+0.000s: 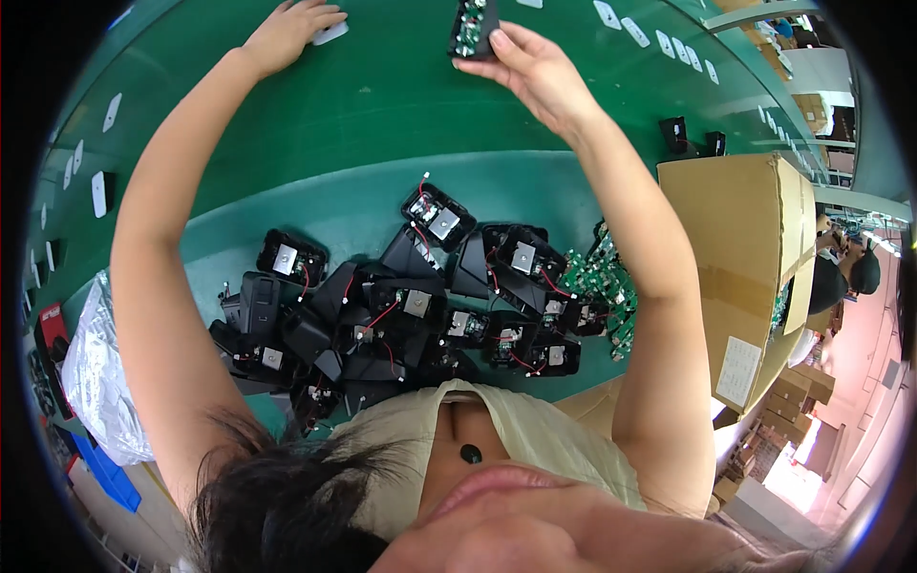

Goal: The person assembles electronic circuit boards into black plastic housings by hand, securing them with mounting clips.

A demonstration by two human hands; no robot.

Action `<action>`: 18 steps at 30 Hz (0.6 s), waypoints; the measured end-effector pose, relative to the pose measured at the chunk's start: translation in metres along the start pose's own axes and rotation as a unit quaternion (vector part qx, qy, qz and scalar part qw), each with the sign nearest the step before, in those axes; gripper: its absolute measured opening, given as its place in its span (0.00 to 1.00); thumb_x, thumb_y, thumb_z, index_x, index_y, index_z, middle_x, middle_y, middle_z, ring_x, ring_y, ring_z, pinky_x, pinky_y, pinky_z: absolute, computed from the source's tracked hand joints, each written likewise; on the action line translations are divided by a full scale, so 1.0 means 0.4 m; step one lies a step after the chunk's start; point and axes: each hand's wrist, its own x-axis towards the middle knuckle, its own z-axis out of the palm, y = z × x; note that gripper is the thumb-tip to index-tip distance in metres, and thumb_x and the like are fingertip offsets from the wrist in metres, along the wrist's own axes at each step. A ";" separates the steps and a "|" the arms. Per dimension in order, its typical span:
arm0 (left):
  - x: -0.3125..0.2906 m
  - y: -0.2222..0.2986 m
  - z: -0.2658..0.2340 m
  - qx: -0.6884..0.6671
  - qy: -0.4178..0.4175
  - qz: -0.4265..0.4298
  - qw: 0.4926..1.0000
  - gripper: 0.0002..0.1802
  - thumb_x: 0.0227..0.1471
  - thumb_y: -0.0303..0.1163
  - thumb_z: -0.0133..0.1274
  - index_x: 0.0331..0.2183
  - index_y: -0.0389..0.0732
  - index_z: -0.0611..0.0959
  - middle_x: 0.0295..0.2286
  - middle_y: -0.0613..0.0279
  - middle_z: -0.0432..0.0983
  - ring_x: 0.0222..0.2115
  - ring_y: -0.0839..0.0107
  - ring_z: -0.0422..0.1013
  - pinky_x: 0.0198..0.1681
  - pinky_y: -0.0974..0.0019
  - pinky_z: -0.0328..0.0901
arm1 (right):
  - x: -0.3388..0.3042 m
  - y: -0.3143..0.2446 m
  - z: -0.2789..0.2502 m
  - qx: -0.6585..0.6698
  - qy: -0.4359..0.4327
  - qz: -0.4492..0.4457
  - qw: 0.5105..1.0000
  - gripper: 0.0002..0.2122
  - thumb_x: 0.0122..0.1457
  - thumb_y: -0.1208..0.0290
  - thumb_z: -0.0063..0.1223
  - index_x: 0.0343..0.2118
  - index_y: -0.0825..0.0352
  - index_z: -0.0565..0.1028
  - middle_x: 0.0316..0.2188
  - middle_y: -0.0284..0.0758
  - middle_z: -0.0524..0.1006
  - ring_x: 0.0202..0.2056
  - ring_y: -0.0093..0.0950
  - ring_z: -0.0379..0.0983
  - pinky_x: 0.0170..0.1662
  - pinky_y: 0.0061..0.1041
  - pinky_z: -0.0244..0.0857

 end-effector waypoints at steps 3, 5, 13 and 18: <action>0.132 0.129 0.057 0.190 -0.263 -0.287 0.901 0.20 0.41 0.35 0.52 0.39 0.38 0.75 0.33 0.55 0.71 0.37 0.58 0.66 0.43 0.61 0.60 | 0.052 0.022 -0.008 -0.111 -0.010 -0.004 0.994 0.19 0.59 0.65 0.41 0.48 0.76 0.63 0.42 0.42 0.69 0.42 0.31 0.69 0.48 0.26 0.64; 0.145 0.167 0.080 0.143 -0.214 -0.249 0.934 0.23 0.41 0.35 0.53 0.41 0.35 0.73 0.34 0.52 0.70 0.37 0.56 0.65 0.43 0.60 0.60 | 0.109 0.059 -0.013 -0.205 0.001 -0.056 0.977 0.16 0.50 0.66 0.54 0.43 0.63 0.69 0.34 0.39 0.75 0.31 0.38 0.72 0.39 0.36 0.66; 0.112 0.229 0.026 0.119 -0.042 -0.399 0.908 0.22 0.47 0.24 0.46 0.47 0.37 0.68 0.44 0.46 0.66 0.47 0.53 0.61 0.51 0.61 0.57 | 0.131 0.022 0.154 -0.589 0.029 -0.165 0.791 0.12 0.45 0.64 0.55 0.26 0.69 0.72 0.26 0.45 0.73 0.32 0.42 0.70 0.36 0.37 0.63; 0.087 0.238 0.026 -0.002 -0.054 -0.383 0.922 0.19 0.50 0.20 0.41 0.47 0.35 0.69 0.45 0.49 0.67 0.48 0.59 0.63 0.52 0.64 0.56 | 0.172 0.077 0.188 -0.627 0.016 -0.212 0.750 0.11 0.44 0.66 0.55 0.23 0.70 0.70 0.25 0.45 0.72 0.32 0.42 0.70 0.35 0.38 0.63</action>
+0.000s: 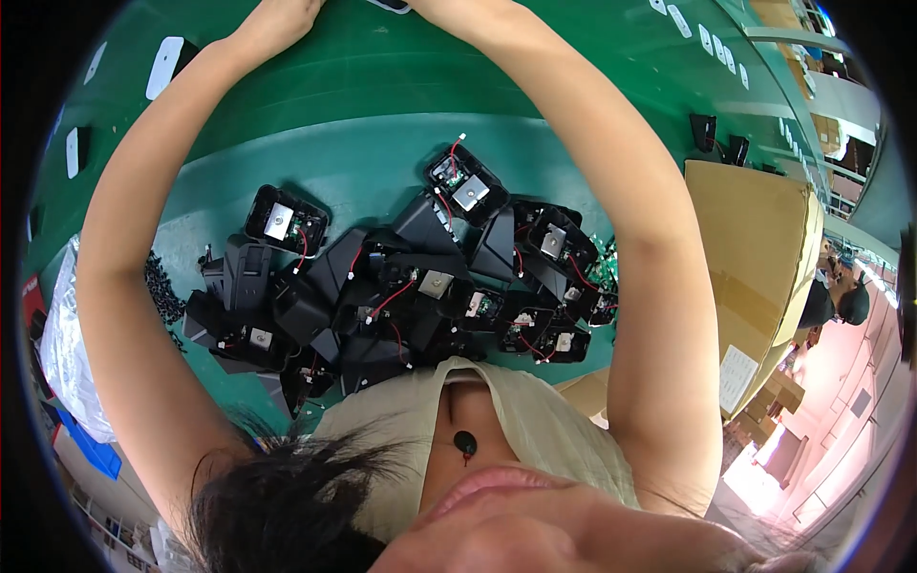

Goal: The person assembles electronic circuit boards into black plastic housings by hand, securing them with mounting clips.

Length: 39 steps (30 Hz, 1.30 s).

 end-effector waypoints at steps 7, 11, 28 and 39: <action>-0.007 0.006 -0.009 -0.002 -0.017 -0.005 1.000 0.17 0.53 0.23 0.38 0.45 0.34 0.70 0.43 0.51 0.69 0.46 0.61 0.65 0.51 0.65 0.57 | 0.014 -0.007 0.022 -0.034 -0.020 -0.020 0.999 0.10 0.44 0.67 0.55 0.24 0.70 0.70 0.24 0.44 0.72 0.30 0.41 0.70 0.34 0.37 0.64; 0.002 0.019 -0.004 -0.156 -0.046 -0.051 0.985 0.17 0.54 0.26 0.35 0.44 0.32 0.70 0.42 0.51 0.69 0.45 0.62 0.65 0.50 0.66 0.57 | 0.013 0.007 0.026 -0.049 -0.025 -0.040 0.998 0.10 0.43 0.68 0.55 0.24 0.69 0.70 0.24 0.43 0.72 0.30 0.40 0.70 0.34 0.37 0.64; -0.039 -0.054 0.003 0.277 -0.034 0.088 0.956 0.22 0.45 0.25 0.39 0.45 0.33 0.68 0.44 0.47 0.67 0.45 0.56 0.64 0.49 0.63 0.60 | 0.006 -0.015 0.057 -0.120 -0.027 -0.076 0.990 0.07 0.47 0.69 0.50 0.26 0.66 0.72 0.24 0.38 0.73 0.29 0.34 0.71 0.33 0.31 0.67; 0.030 -0.049 0.029 0.320 -0.028 0.035 0.946 0.15 0.45 0.34 0.48 0.35 0.36 0.71 0.33 0.50 0.70 0.35 0.56 0.69 0.38 0.61 0.64 | 0.114 0.086 0.028 0.007 -0.167 -0.063 0.984 0.10 0.51 0.68 0.47 0.28 0.70 0.76 0.21 0.43 0.76 0.24 0.33 0.74 0.30 0.29 0.69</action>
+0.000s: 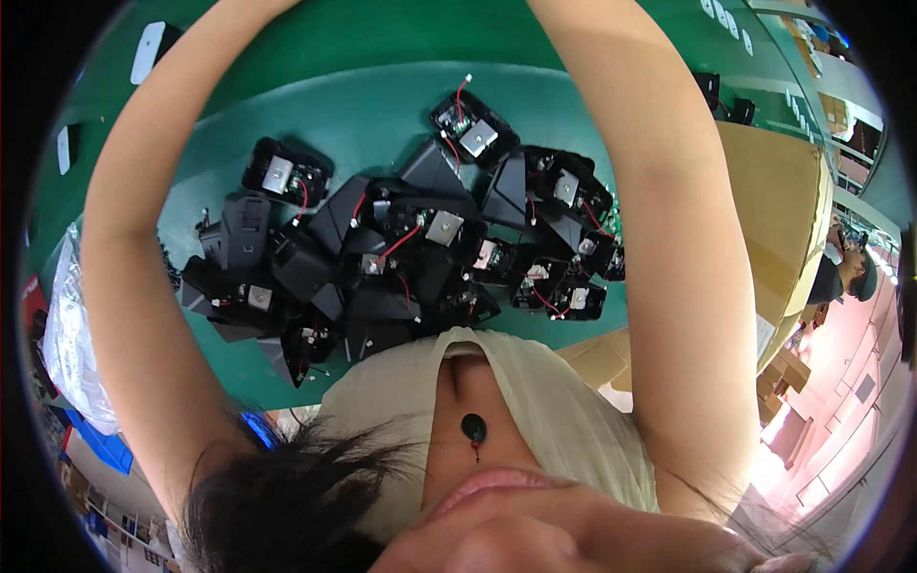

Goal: The person assembles electronic circuit boards into black plastic housings by hand, securing them with mounting clips.

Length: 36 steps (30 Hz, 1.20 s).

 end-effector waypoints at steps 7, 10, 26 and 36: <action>0.054 -0.068 0.022 0.017 0.022 -0.015 0.999 0.15 0.45 0.41 0.49 0.25 0.37 0.74 0.24 0.50 0.71 0.29 0.54 0.69 0.33 0.57 0.63 | -0.017 0.016 0.070 0.464 0.074 0.098 0.877 0.15 0.55 0.63 0.47 0.38 0.71 0.70 0.28 0.37 0.73 0.25 0.25 0.70 0.27 0.24 0.69; 0.092 0.008 -0.039 -0.118 -0.002 -0.047 0.992 0.15 0.45 0.40 0.50 0.25 0.35 0.74 0.25 0.48 0.72 0.30 0.53 0.69 0.33 0.57 0.63 | -0.051 0.048 0.027 0.413 0.072 0.092 0.903 0.15 0.55 0.63 0.48 0.39 0.71 0.69 0.28 0.38 0.73 0.23 0.25 0.70 0.25 0.22 0.68; -0.073 -0.063 -0.103 -0.579 -0.218 -0.382 0.686 0.21 0.53 0.47 0.43 0.30 0.36 0.70 0.19 0.60 0.73 0.11 0.80 0.64 0.10 0.81 0.54 | -0.516 0.238 -0.271 -0.242 -0.012 0.623 0.744 0.38 0.42 0.49 0.59 0.53 0.65 0.59 0.52 0.38 0.63 0.53 0.39 0.58 0.52 0.51 0.51; -0.116 -0.108 -0.098 -0.487 -0.250 -0.450 0.706 0.33 0.48 0.59 0.44 0.13 0.37 0.71 0.07 0.65 0.62 0.04 0.80 0.54 0.06 0.79 0.44 | -0.686 0.190 -0.185 -0.217 0.112 0.454 0.857 0.15 0.48 0.68 0.46 0.41 0.58 0.70 0.39 0.39 0.72 0.41 0.39 0.70 0.39 0.36 0.67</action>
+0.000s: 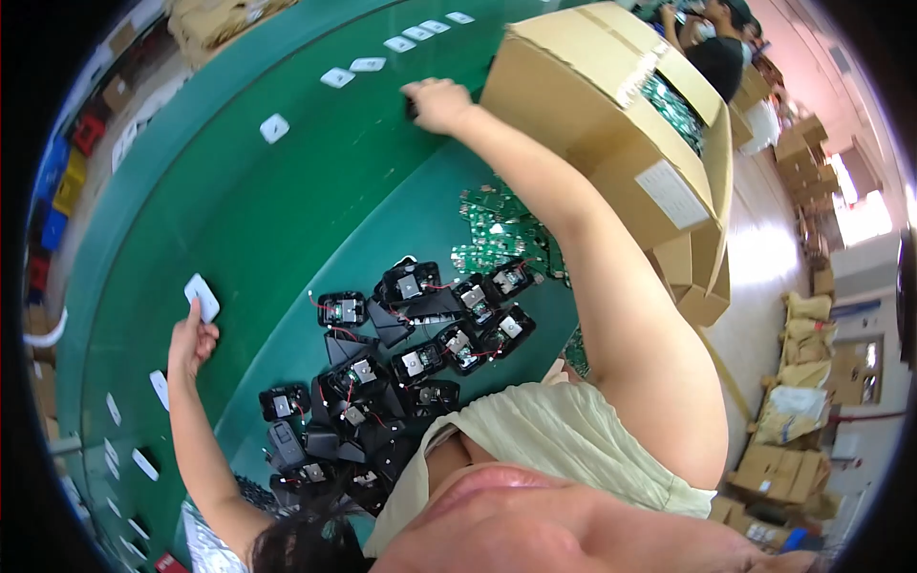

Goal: The person assembles electronic circuit boards into black plastic housings by hand, securing them with mounting clips.

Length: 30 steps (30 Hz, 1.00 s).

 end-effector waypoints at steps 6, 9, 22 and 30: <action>-0.278 0.158 0.196 0.016 0.082 0.263 0.961 0.29 0.53 0.52 0.39 0.43 0.34 0.65 0.26 0.57 0.71 0.17 0.77 0.66 0.14 0.74 0.57 | -0.314 -0.172 -0.245 0.215 0.019 -0.251 0.944 0.26 0.39 0.72 0.57 0.46 0.62 0.63 0.33 0.38 0.71 0.36 0.36 0.68 0.37 0.33 0.66; -0.501 0.189 0.410 -0.044 -0.213 0.321 0.922 0.33 0.54 0.51 0.38 0.54 0.40 0.54 0.43 0.52 0.64 0.38 0.64 0.68 0.35 0.65 0.68 | -0.468 -0.243 -0.302 0.264 0.065 -0.358 0.893 0.26 0.40 0.73 0.54 0.47 0.65 0.63 0.34 0.37 0.70 0.35 0.34 0.66 0.37 0.30 0.63; -0.740 0.018 0.631 -0.111 -0.159 0.178 0.965 0.24 0.46 0.19 0.38 0.49 0.38 0.63 0.28 0.59 0.68 0.17 0.77 0.63 0.18 0.77 0.57 | -0.759 -0.246 -0.304 0.372 0.162 -0.315 0.858 0.09 0.37 0.75 0.53 0.25 0.67 0.70 0.25 0.34 0.66 0.30 0.31 0.65 0.30 0.26 0.64; -0.809 -0.116 0.691 -0.377 -0.120 0.109 0.912 0.19 0.49 0.26 0.42 0.45 0.36 0.63 0.28 0.54 0.70 0.18 0.74 0.64 0.16 0.78 0.54 | -0.771 -0.178 -0.311 0.409 0.231 -0.241 0.850 0.05 0.44 0.75 0.54 0.26 0.66 0.73 0.25 0.34 0.72 0.27 0.32 0.69 0.31 0.27 0.65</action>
